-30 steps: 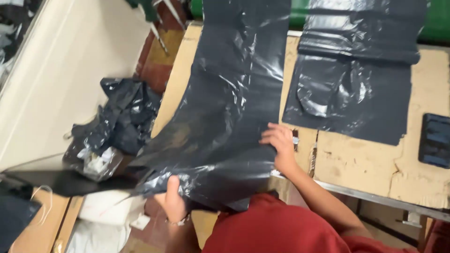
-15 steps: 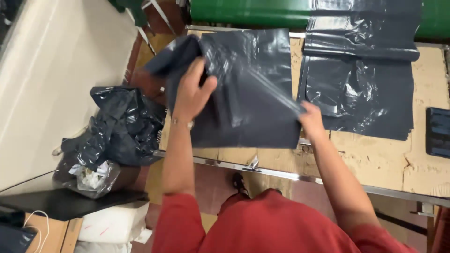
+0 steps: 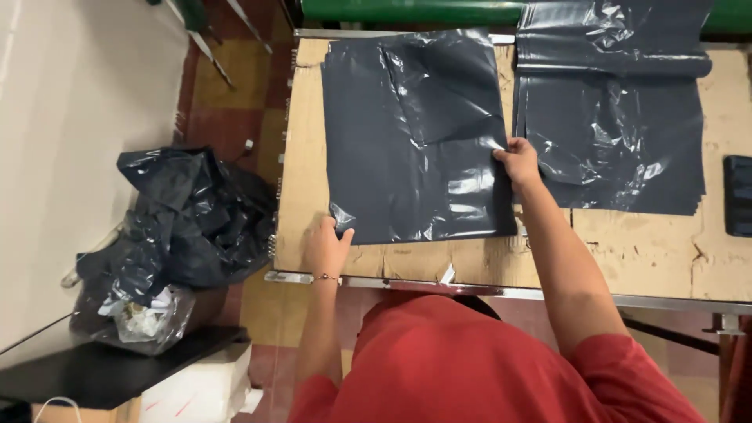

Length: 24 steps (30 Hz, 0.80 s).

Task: Folding large plastic bags into smaller rectangles and stacking them in a basket

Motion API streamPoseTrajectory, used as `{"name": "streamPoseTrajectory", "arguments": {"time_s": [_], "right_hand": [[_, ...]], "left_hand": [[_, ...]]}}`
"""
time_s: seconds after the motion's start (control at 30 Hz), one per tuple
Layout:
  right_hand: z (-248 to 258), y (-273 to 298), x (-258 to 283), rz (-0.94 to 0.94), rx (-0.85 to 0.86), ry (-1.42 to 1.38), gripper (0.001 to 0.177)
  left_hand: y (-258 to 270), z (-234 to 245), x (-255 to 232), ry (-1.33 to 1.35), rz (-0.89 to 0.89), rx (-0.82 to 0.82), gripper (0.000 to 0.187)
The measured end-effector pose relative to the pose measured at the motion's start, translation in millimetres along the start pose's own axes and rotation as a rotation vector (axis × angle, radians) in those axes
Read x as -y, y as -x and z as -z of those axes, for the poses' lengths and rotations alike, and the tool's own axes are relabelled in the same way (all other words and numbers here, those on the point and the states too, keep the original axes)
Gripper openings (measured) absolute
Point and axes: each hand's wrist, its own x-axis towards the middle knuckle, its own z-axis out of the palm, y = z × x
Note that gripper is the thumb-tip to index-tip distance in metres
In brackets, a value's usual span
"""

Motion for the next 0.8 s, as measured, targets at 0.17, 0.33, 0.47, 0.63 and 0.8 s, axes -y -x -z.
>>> {"name": "streamPoseTrajectory", "arguments": {"time_s": [0.17, 0.33, 0.47, 0.63, 0.8], "right_hand": [[-2, -1, 5, 0.002, -0.094, -0.095, 0.026], [7, -9, 1, 0.04, -0.105, 0.301, 0.04], [-17, 4, 88, 0.304, -0.076, 0.9, 0.073], [-47, -35, 132, 0.566, -0.089, 1.184, 0.084], [-57, -116, 121, 0.511, -0.127, 1.126, 0.062]], "left_hand": [[-23, -30, 1, 0.015, 0.003, -0.036, 0.033], [-12, -3, -56, -0.256, 0.01, -0.127, 0.047], [-67, -33, -140, -0.218, -0.47, -0.311, 0.057], [-114, -86, -187, -0.102, -0.7, -0.326, 0.062], [-132, -125, -175, -0.104, -0.777, -0.477, 0.068]]}}
